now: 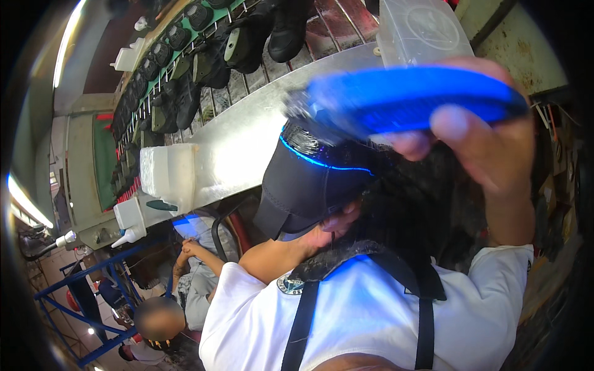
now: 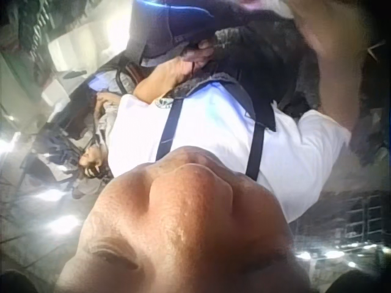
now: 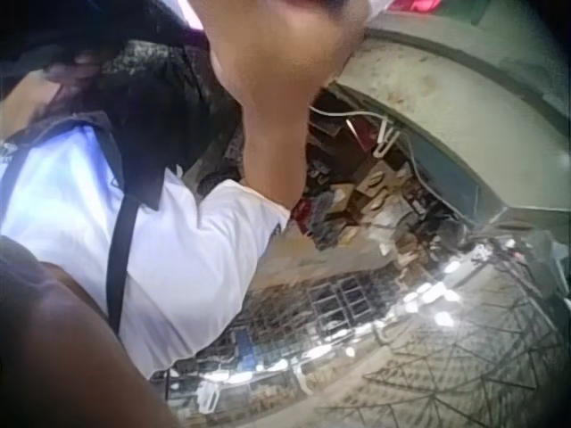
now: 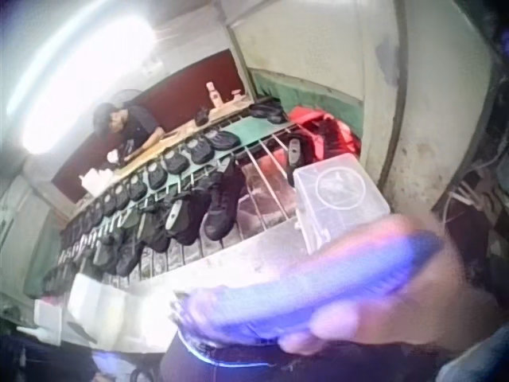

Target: The person applies a viscous substance to the sole and side edges of a black sneaker using a blue brush. They repeatedly dip the brush into a container and spread the substance along the shoe's perimeter, rotating the shoe to access different areas.

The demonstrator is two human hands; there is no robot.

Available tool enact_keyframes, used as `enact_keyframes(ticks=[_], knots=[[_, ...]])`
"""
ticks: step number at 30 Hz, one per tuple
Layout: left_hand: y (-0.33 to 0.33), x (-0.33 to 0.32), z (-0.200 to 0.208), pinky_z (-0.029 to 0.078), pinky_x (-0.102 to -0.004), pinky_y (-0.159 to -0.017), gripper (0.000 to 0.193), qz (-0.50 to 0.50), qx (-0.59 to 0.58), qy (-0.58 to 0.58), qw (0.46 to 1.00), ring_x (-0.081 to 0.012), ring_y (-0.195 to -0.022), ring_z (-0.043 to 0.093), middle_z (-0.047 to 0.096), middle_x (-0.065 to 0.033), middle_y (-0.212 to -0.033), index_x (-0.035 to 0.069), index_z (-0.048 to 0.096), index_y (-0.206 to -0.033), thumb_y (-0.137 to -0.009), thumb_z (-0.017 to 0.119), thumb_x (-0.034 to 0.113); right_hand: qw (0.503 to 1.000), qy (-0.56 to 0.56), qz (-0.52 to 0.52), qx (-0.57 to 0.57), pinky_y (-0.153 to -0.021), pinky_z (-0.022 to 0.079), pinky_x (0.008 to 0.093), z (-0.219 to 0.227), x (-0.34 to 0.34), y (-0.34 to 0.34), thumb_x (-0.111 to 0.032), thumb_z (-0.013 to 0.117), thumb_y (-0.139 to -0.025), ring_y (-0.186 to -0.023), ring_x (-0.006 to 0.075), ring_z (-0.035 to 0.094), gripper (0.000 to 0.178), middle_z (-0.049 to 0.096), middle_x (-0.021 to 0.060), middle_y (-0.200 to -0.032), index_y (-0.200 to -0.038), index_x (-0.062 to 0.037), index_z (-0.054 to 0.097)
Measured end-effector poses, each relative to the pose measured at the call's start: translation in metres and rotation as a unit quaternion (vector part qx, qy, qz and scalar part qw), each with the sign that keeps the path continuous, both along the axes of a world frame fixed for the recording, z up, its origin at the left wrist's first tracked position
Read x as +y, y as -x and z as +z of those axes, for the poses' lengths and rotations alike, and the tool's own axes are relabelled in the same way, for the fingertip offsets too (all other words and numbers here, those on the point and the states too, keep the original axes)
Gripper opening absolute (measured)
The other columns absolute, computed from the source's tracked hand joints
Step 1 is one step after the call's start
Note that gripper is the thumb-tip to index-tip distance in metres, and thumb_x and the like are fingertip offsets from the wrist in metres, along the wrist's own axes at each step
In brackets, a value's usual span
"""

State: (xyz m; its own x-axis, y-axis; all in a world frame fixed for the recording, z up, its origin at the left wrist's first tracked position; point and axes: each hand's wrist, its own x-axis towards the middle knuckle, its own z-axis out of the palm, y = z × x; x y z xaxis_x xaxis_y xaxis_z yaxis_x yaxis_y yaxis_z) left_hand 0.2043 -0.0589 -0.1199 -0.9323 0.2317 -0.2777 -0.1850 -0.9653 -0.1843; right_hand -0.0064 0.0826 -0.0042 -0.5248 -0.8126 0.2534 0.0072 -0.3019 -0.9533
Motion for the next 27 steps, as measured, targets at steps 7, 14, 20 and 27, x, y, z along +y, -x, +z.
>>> enact_keyframes(ticks=[7,14,20,27], knots=[[-0.004,0.007,-0.003,0.041,-0.024,-0.039,0.035,-0.011,-0.062,0.015,0.998,-0.0207,-0.05,0.049,0.056,-0.0208,-0.086,0.003,0.053,-0.115,-0.1,0.045,0.033,0.941,-0.045,0.01,0.336,-0.064,0.058,0.0296,0.018,0.031,0.043,-0.021,0.067,-0.092,-0.074,0.0202,0.07,0.038,0.07,0.0177,-0.09,-0.117,0.0061,0.059],[-0.009,0.015,0.001,0.042,-0.0234,-0.039,0.03,0.006,-0.082,-0.066,0.994,-0.0182,-0.049,0.047,0.051,-0.0189,-0.083,0.002,0.053,-0.109,-0.1,0.047,0.029,0.829,0.004,0.112,0.548,-0.074,0.057,0.0345,0.023,0.008,0.055,-0.017,0.068,-0.09,-0.084,0.0256,0.07,0.033,0.07,0.019,-0.096,-0.114,0.0051,0.062],[-0.001,0.02,-0.013,0.046,-0.0244,-0.043,0.033,-0.027,-0.027,-0.137,0.99,-0.0187,-0.054,0.053,0.052,-0.0201,-0.087,-0.001,0.051,-0.11,-0.1,0.049,0.031,0.818,-0.017,0.145,0.557,-0.083,0.055,0.0386,0.031,0.016,0.058,-0.015,0.069,-0.089,-0.092,0.0303,0.07,0.03,0.07,0.0201,-0.101,-0.112,0.0042,0.064],[0.0,0.024,-0.007,0.051,-0.0272,-0.046,0.035,-0.012,-0.011,-0.182,0.983,-0.0198,-0.056,0.055,0.053,-0.0207,-0.088,-0.002,0.049,-0.113,-0.101,0.048,0.03,0.887,0.014,0.149,0.437,-0.088,0.056,0.0409,0.008,0.019,0.056,-0.011,0.07,-0.087,-0.1,0.0337,0.07,0.028,0.07,0.0221,-0.106,-0.111,0.0039,0.066]])
